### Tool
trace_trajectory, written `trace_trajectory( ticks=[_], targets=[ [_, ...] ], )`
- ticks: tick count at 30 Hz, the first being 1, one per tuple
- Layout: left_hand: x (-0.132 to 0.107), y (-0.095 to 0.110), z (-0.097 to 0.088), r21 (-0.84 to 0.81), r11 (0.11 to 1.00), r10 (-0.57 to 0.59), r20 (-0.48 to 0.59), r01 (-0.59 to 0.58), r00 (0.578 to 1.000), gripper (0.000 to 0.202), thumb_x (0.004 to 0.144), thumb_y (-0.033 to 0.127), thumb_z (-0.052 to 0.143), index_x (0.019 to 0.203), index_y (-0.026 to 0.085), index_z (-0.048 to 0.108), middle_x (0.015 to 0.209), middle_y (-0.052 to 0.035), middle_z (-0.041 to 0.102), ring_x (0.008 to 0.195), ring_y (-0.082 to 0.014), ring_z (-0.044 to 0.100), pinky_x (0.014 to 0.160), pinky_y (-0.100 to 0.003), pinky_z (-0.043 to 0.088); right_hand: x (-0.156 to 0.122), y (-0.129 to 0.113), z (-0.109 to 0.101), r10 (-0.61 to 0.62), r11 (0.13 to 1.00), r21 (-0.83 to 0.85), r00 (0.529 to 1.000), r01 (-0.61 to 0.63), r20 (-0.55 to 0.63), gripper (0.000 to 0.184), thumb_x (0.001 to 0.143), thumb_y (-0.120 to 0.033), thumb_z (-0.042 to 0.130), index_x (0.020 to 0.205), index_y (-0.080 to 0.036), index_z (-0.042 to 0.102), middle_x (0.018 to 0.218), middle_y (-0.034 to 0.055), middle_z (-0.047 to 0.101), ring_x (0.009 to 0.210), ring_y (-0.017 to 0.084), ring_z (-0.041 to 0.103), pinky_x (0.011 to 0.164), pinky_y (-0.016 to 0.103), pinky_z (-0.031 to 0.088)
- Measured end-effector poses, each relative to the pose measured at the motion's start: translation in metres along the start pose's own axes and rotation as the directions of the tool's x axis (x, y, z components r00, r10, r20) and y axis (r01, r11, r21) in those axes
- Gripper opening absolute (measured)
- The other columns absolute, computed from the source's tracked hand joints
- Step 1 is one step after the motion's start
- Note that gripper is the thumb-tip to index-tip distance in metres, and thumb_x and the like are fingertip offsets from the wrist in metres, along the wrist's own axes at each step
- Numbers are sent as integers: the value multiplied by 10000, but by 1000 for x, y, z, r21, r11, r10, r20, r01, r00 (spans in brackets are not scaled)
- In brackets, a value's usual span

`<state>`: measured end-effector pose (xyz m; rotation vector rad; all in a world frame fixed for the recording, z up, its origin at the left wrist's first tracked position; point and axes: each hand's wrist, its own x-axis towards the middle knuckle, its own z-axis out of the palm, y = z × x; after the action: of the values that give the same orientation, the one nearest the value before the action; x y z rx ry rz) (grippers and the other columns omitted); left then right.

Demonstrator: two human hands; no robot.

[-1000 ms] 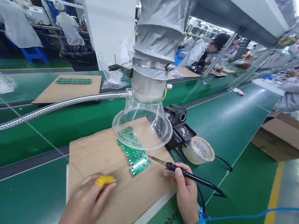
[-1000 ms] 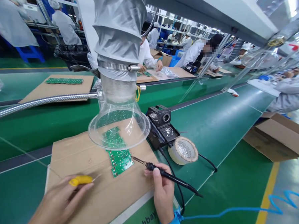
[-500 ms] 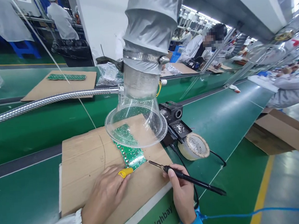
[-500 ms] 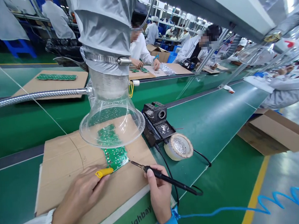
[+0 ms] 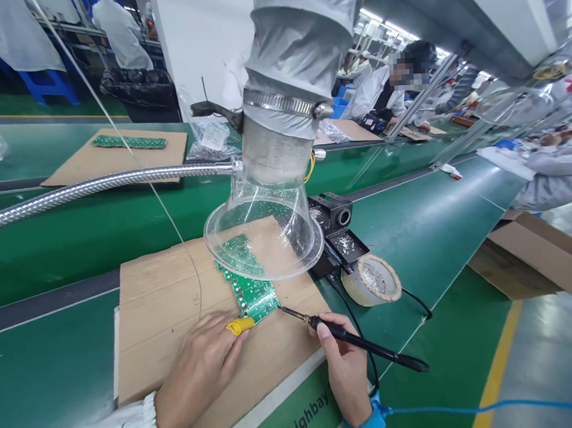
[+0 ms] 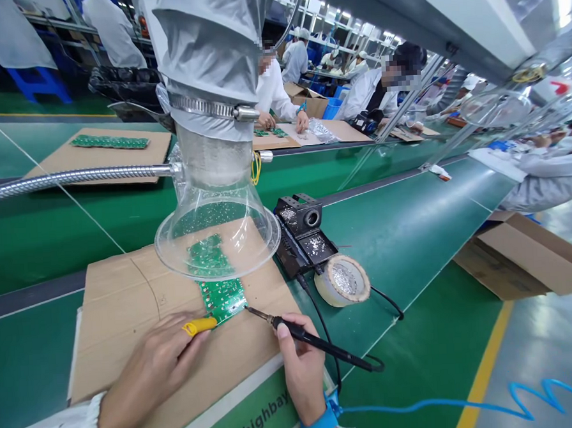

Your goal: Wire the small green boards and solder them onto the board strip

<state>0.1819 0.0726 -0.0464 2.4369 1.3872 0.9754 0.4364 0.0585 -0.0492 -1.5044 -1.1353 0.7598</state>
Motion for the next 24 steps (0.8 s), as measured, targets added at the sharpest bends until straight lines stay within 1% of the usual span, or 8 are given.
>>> trace_trajectory(
  ticks=[4,6,10,15,20,24],
  targets=[
    [2,2,1,27,1000,10,-3,-10,1000,149,1014,216,526,1066,212,665,986,-57,748,895,-226,708,775,-394,562,0,2,-1,-2,1000,-18,1000,3,7,282,895,-490,695,929,-211,709,855,67,727,770,226,706,710,338,593],
    [3,3,1,38,999,5,-4,-5,1000,170,1014,211,520,1092,212,671,965,-53,748,873,-224,707,767,-393,562,0,2,-1,-10,1000,-25,1000,10,2,286,888,-494,700,919,-210,715,855,70,727,776,231,702,712,342,590],
    [3,5,1,36,999,-9,-19,10,1000,182,1012,214,518,1052,211,696,958,-47,754,854,-215,713,754,-376,565,-1,3,-1,-10,1000,-23,1000,9,-7,293,882,-501,707,914,-211,714,851,71,727,787,239,706,720,355,591],
    [1,3,2,20,1000,-22,-45,23,999,174,1004,218,533,1003,216,706,978,-42,762,872,-204,720,783,-360,569,-2,2,-1,13,1000,17,1000,-13,-9,297,892,-506,700,945,-214,706,877,74,742,789,239,722,722,360,605],
    [2,3,2,48,999,-15,-17,15,1000,193,1015,222,509,986,211,700,934,-46,749,819,-204,702,737,-359,548,-1,1,-1,4,1000,-15,1000,-4,15,270,890,-481,706,949,-218,719,897,76,735,800,238,719,730,356,602],
    [3,5,3,80,997,-24,-7,25,1000,211,1013,206,499,897,207,675,885,-36,732,788,-206,685,723,-370,530,0,1,-2,-3,1000,-30,1000,4,18,268,880,-480,713,936,-218,728,891,75,733,796,239,716,727,354,600]
  ],
)
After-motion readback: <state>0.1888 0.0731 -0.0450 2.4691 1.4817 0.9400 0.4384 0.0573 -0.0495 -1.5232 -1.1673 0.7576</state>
